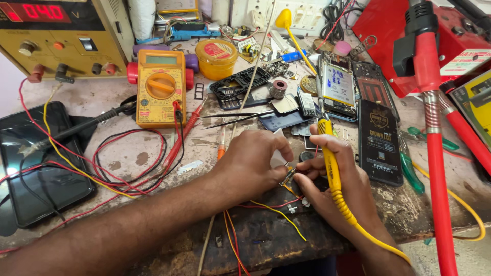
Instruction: The person uses a soldering iron to heat and solder connections on a small white battery pack and a circuit board. They retrieve a new battery from a cardboard box and continue soldering wires to the battery terminals on the workbench.
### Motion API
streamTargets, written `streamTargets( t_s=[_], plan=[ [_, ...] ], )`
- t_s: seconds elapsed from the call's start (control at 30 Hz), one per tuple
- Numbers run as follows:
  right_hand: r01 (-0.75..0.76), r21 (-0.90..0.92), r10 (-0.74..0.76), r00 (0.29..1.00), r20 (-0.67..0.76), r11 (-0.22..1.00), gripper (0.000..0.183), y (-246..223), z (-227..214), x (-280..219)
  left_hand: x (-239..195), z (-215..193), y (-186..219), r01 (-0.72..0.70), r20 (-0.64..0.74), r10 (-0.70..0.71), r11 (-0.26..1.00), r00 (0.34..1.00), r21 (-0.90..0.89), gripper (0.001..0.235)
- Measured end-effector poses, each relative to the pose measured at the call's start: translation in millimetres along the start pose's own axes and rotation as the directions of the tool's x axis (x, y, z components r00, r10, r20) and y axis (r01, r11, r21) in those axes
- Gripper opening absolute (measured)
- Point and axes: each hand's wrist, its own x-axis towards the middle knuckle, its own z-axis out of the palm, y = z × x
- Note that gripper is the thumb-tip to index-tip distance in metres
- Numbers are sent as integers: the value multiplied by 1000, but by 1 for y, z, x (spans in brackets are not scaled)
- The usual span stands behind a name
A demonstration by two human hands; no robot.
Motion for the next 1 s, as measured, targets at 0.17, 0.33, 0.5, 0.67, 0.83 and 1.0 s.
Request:
streamTargets(
  t_s=[0.17,0.33,0.5,0.67,0.83,1.0],
  plan=[
    [-27,-74,26,1000,-12,997,68,-4,1,-1,-5,-2,-2,6,-29,-7,1000,1000,-12,19],
    [-118,-119,118,993,-6,986,69,-10,1,11,-3,-3,-3,-8,-72,10,1000,997,17,23],
    [-15,-102,21,998,57,995,64,-13,6,30,-1,-6,-7,-23,-113,30,998,993,57,23],
    [30,-49,-29,1000,6,998,61,-14,14,29,-4,-5,-8,0,-135,10,997,991,74,22],
    [-12,-25,11,1000,-12,1000,59,-12,12,22,-4,-10,0,90,-32,-86,984,996,153,17],
    [27,-6,-27,1000,-14,1000,57,-9,12,20,-6,-19,6,66,-34,-58,950,998,306,14]
  ],
)
